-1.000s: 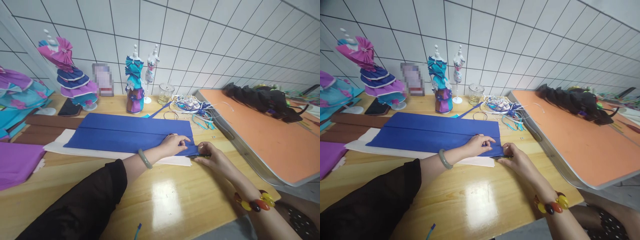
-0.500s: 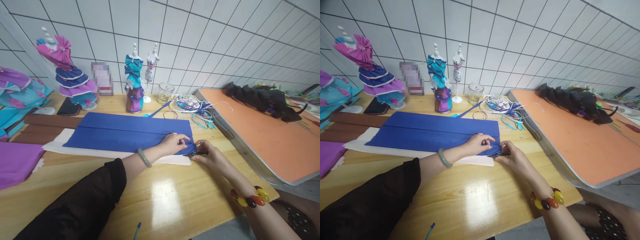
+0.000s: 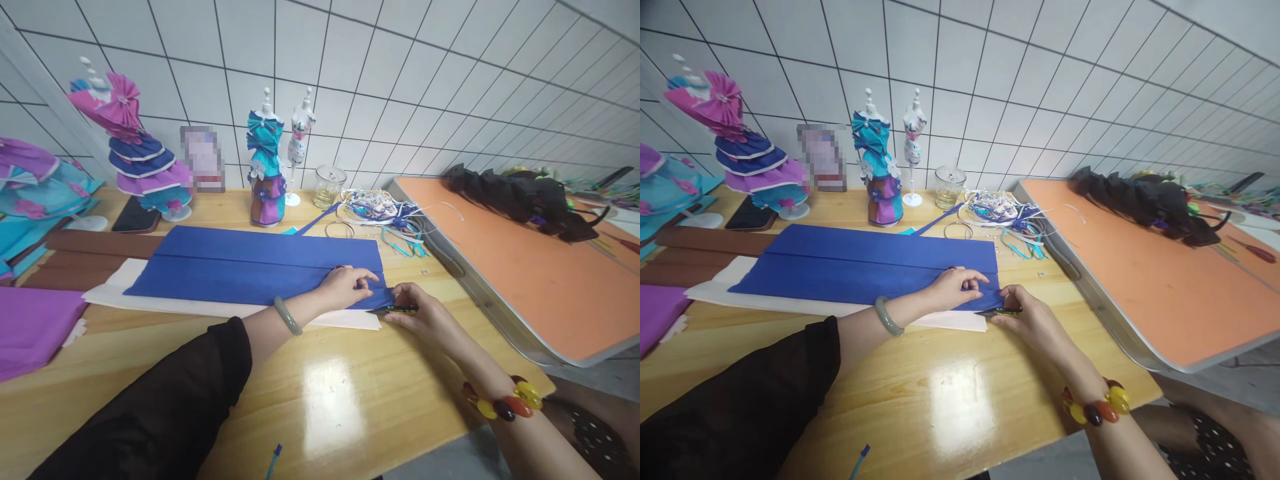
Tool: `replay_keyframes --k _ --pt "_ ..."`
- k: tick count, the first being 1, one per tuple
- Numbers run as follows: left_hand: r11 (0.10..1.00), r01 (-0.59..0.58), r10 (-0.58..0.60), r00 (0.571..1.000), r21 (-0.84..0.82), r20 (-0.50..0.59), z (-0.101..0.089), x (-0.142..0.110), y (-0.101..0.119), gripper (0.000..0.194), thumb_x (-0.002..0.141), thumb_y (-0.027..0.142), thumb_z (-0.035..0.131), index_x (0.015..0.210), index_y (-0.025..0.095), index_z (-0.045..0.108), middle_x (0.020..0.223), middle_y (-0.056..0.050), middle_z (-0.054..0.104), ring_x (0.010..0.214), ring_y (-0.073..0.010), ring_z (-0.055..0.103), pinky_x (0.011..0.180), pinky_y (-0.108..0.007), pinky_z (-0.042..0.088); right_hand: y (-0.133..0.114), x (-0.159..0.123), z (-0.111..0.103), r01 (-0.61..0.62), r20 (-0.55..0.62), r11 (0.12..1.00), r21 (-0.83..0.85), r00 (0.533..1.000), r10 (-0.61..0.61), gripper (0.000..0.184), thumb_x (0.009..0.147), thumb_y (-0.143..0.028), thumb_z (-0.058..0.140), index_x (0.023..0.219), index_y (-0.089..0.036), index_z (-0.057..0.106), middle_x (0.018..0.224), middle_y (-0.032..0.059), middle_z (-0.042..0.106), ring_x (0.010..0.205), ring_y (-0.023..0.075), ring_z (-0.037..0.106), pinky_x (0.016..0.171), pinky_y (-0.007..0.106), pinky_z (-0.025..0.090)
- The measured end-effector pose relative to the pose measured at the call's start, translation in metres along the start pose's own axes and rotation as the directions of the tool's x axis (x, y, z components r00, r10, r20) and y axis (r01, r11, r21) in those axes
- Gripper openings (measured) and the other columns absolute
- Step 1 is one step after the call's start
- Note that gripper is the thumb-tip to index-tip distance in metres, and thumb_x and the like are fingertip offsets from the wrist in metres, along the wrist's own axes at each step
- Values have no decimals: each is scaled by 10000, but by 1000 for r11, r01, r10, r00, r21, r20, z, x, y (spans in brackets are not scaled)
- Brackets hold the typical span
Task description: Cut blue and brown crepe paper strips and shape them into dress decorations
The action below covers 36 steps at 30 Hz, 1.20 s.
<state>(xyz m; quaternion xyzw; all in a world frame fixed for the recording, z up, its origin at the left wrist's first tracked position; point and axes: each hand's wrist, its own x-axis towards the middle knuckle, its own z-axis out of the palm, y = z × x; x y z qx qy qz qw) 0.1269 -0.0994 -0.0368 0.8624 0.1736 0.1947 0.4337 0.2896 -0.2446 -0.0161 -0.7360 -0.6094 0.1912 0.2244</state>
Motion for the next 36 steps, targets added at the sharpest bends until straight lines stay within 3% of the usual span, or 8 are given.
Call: replay_keyframes --k 14,21,30,36 --pt "1000 14 -14 1000 2 -1 0 0 0 293 740 233 585 1032 245 601 795 27 623 802 -116 519 796 -244 389 1 -2 0 -2 -36 1000 -31 999 1 393 707 -489 616 962 -226 472 845 58 604 737 216 572 645 346 463" --pt "1000 1 -1 1000 -17 0 -1 0 0 293 751 246 570 1042 239 600 777 29 622 766 -108 526 763 -237 396 3 -2 1 12 -31 1000 21 999 -12 431 690 -501 629 979 -223 470 897 66 600 797 230 576 675 359 476" --pt "995 -12 11 1000 -98 -7 1 1 -3 306 739 246 569 1042 220 600 752 33 607 692 -90 520 674 -216 394 3 -2 -1 8 -40 999 48 999 -7 442 684 -509 634 961 -215 454 810 33 561 726 190 555 639 312 471" --pt "989 -14 16 1000 -147 12 0 1 -4 315 730 249 573 1041 213 600 750 31 603 686 -88 509 670 -212 397 -3 4 2 -2 -19 999 43 1000 3 516 664 -485 659 1059 -220 458 811 32 566 758 208 569 654 321 474"
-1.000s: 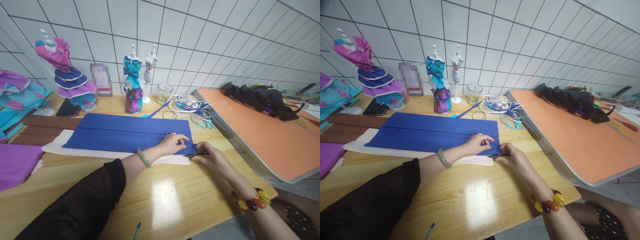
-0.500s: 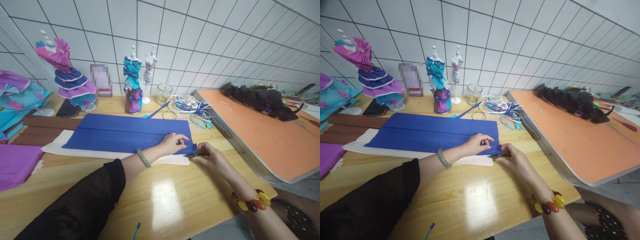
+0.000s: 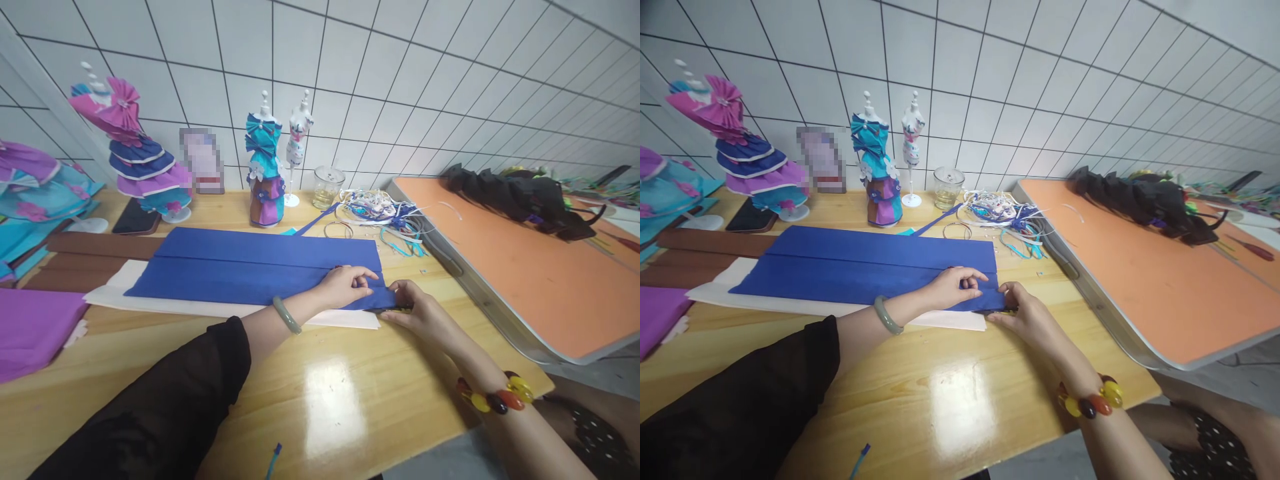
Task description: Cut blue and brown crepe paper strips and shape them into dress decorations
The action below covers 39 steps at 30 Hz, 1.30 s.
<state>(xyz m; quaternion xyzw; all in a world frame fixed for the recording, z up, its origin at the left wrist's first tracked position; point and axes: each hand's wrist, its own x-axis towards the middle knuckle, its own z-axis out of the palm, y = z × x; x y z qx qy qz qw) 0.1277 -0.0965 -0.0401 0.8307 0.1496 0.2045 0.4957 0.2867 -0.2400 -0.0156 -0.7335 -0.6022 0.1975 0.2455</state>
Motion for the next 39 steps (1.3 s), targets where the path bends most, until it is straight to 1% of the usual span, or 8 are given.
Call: replay_keyframes --k 4,7,13,17,22,28,35,39 --pt "999 -24 24 1000 -47 1 1 0 -3 320 729 254 572 1044 203 595 750 30 596 668 -81 499 654 -206 394 4 1 0 5 12 1000 6 1000 -5 797 659 -492 662 1313 -219 298 791 27 554 722 206 565 666 345 477" --pt "999 -18 19 1000 -52 3 1 1 -4 325 729 255 574 1048 200 593 754 26 596 673 -83 501 659 -209 395 10 -2 -3 17 1 999 49 1000 -17 902 670 -499 652 1382 -206 184 767 19 546 693 195 558 663 346 481" --pt "999 8 -7 1000 -51 19 1 1 -2 337 744 241 561 1078 196 579 787 8 603 691 -88 507 672 -214 397 7 -4 -3 15 -18 999 42 1000 -15 891 675 -480 656 1388 -205 197 792 23 536 725 195 550 694 344 472" --pt "997 -19 20 1000 -73 16 1 1 -3 346 744 233 562 1088 193 574 786 9 599 689 -88 503 669 -213 399 -5 1 2 8 22 998 62 1000 -9 884 683 -441 660 1395 -228 181 766 6 528 698 191 550 655 332 475" --pt "996 -35 36 999 -77 15 2 1 -5 340 741 241 568 1077 195 580 779 12 594 679 -85 497 654 -208 398 -10 2 2 10 42 996 86 999 -13 883 676 -422 669 1392 -234 188 826 23 549 724 197 562 665 336 479" --pt "998 -21 23 1000 -61 20 2 1 -4 330 745 232 564 1073 193 582 783 11 601 694 -88 506 668 -209 395 -8 1 -1 25 36 999 45 999 -27 850 691 -441 646 1386 -223 207 731 -6 509 657 181 532 613 319 469" --pt "999 -25 25 1000 -40 18 2 1 -4 332 754 246 555 1081 199 578 777 13 597 681 -89 494 652 -213 395 -9 4 4 -10 38 1000 24 999 9 894 662 -455 671 1390 -232 202 880 47 584 740 216 574 664 352 482" --pt "1000 -21 21 1000 -23 16 1 1 -3 324 757 245 545 1076 198 583 775 9 596 687 -94 503 651 -215 398 -11 3 3 10 25 1000 8 1000 -10 880 664 -456 670 1385 -219 225 930 61 595 814 232 574 714 353 476"
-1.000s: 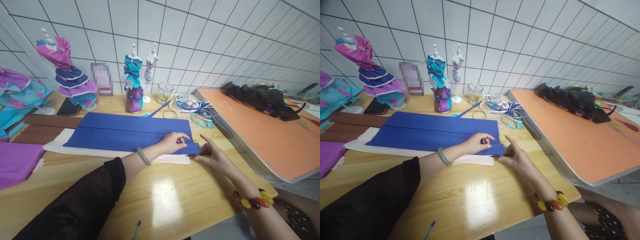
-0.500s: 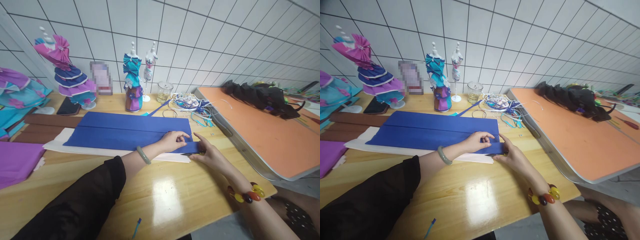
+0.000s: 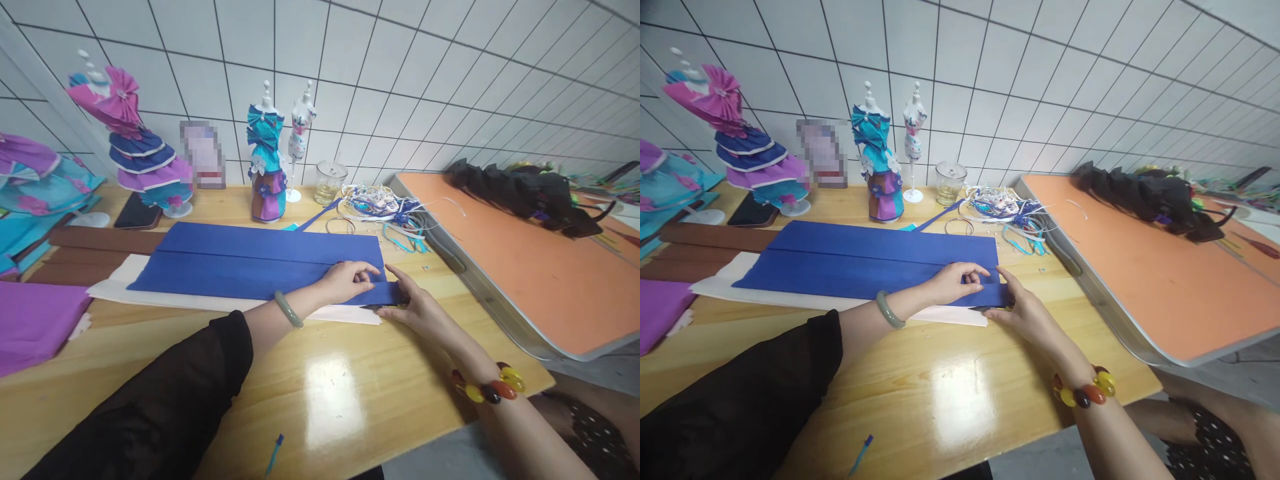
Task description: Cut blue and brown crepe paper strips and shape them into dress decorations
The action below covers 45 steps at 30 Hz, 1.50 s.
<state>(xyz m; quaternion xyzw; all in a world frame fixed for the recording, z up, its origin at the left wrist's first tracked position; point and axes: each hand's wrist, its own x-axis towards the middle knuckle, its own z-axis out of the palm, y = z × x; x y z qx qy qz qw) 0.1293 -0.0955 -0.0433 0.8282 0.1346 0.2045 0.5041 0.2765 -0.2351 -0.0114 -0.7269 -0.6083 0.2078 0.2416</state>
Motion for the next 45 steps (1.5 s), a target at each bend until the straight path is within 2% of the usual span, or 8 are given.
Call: replay_keyframes --k 12,23,27,34,45 --pt "999 22 -22 1000 34 -5 1 0 1 316 757 247 544 1068 206 584 781 16 601 687 -90 509 650 -210 400 3 -2 1 38 -14 999 23 999 -38 743 682 -432 658 1322 -232 338 1112 79 578 934 251 563 797 378 466" --pt "1000 30 -30 1000 10 -10 1 0 -1 323 752 254 543 1068 204 584 778 19 597 688 -92 507 655 -216 399 8 -1 3 45 -21 999 3 999 -45 684 684 -433 647 1280 -217 391 1124 98 583 942 273 568 795 413 466" --pt "1000 7 -7 1000 -6 -8 2 1 -3 320 755 263 541 1067 204 585 775 18 597 685 -93 505 657 -220 398 7 -2 2 34 -27 999 -29 999 -35 663 687 -441 644 1263 -215 407 1117 94 591 926 267 578 766 393 479" --pt "1000 16 -16 1000 5 -4 1 0 -2 319 760 274 538 1069 206 584 781 19 599 689 -89 501 663 -216 392 5 -3 1 37 -23 998 -49 999 -38 664 687 -444 646 1263 -217 405 1134 96 588 963 273 571 776 384 476" --pt "1000 23 -23 1000 18 4 0 -1 1 322 758 262 542 1072 201 579 773 13 600 699 -97 520 641 -211 395 -2 2 6 38 -17 998 -44 999 -39 748 685 -445 645 1324 -240 315 1220 110 524 1079 299 508 853 426 433"
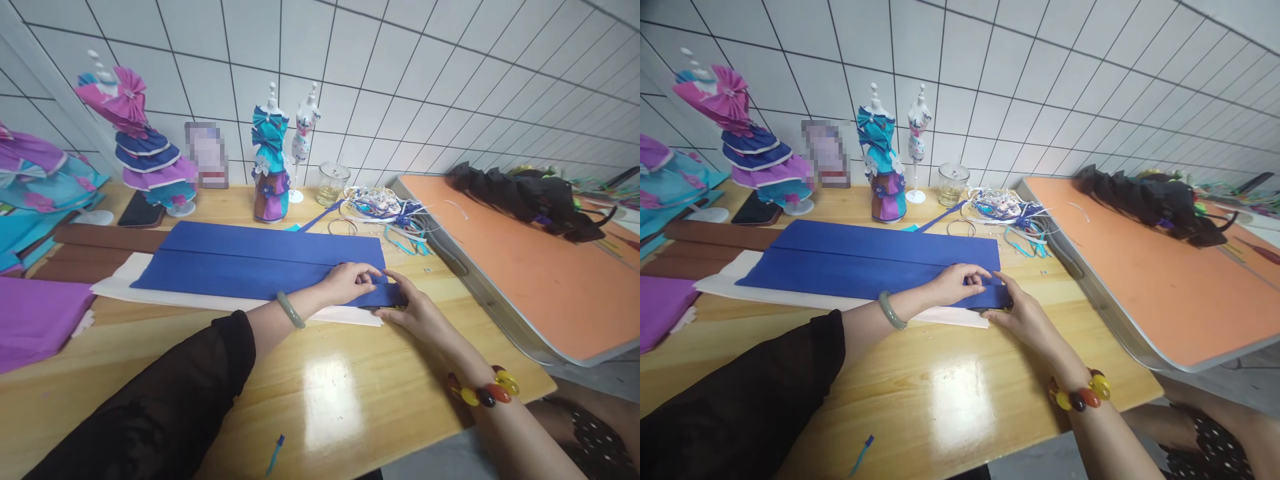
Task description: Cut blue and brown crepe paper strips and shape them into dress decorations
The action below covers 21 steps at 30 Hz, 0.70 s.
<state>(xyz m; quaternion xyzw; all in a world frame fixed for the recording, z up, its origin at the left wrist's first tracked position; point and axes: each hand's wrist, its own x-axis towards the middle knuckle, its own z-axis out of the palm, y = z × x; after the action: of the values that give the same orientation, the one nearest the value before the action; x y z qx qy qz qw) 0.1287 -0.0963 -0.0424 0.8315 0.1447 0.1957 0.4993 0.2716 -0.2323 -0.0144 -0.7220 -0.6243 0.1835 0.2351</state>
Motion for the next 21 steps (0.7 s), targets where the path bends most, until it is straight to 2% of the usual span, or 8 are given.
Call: replay_keyframes --k 7,14,21 --pt "1000 -9 9 1000 -8 10 -1 0 0 317 767 252 540 1078 201 575 772 15 600 688 -91 517 638 -206 391 3 -1 -2 2 -2 999 -53 1000 -2 710 687 -466 636 1296 -233 357 1175 102 565 1025 299 544 808 406 454" --pt "1000 -5 5 1000 -24 6 -1 -1 1 317 759 258 550 1067 191 581 771 15 605 678 -87 509 650 -209 395 -3 -1 -1 30 -5 998 -63 1000 -31 711 691 -452 638 1301 -239 342 1229 108 533 1086 298 516 853 411 436" --pt "1000 14 -14 1000 -1 -2 0 0 1 312 760 265 546 1062 199 585 785 12 607 692 -90 513 663 -215 401 -5 3 5 31 -19 998 -57 999 -32 837 683 -444 648 1376 -242 225 1295 118 476 1143 307 475 886 436 419"
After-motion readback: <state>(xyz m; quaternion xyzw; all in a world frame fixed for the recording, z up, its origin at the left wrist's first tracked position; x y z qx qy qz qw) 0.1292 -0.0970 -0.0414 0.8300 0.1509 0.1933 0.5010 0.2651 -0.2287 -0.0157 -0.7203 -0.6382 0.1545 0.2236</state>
